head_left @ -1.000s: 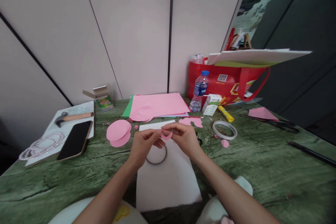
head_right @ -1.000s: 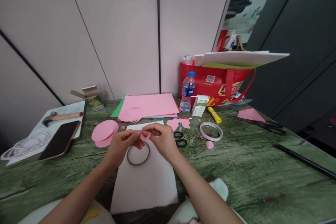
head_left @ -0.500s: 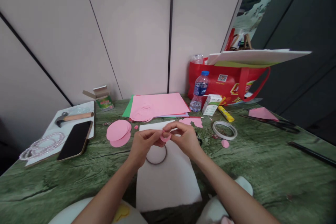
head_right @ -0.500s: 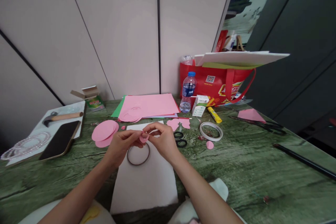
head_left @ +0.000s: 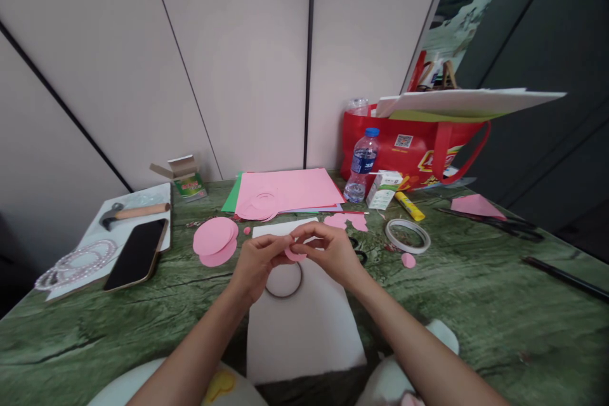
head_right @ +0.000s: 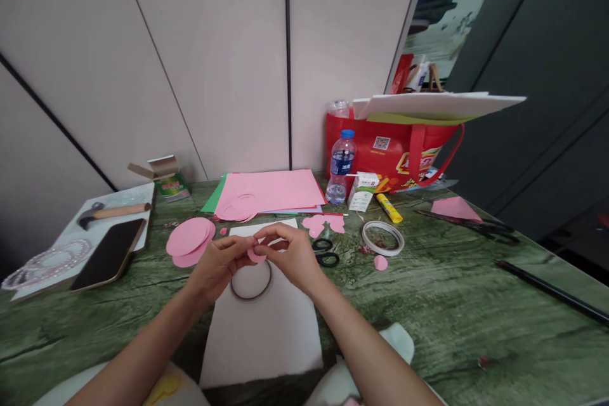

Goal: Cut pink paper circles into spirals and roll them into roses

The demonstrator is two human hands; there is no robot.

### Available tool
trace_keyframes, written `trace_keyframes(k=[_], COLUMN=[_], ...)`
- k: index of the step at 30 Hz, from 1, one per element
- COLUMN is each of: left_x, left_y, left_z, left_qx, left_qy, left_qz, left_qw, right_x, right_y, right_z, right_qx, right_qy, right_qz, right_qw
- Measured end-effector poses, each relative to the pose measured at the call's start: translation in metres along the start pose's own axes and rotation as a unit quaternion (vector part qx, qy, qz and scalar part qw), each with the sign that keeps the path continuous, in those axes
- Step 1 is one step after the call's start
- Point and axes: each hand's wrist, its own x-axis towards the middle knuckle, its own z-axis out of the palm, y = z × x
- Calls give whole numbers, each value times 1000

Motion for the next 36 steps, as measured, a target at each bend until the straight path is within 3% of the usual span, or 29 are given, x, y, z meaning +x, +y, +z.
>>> trace_keyframes(k=[5,13,24,36], left_x=[0,0,0,-4], left_y=[2,4,-1,-2], left_z=[-1,2,0,6], left_qx=[-44,-39,26,191], left_qy=[21,71,69,69], left_qz=[17,47,53,126], left_qw=[999,996,996,971], right_x=[1,-1,3,5], right_y=[5,9,10,9], right_z=[1,-3,-2,-3], right_qx=[21,101,148,128], right_qy=[-10,-116,-8,61], right_qz=[27,159,138,105], right_qw=[999,975,979,984])
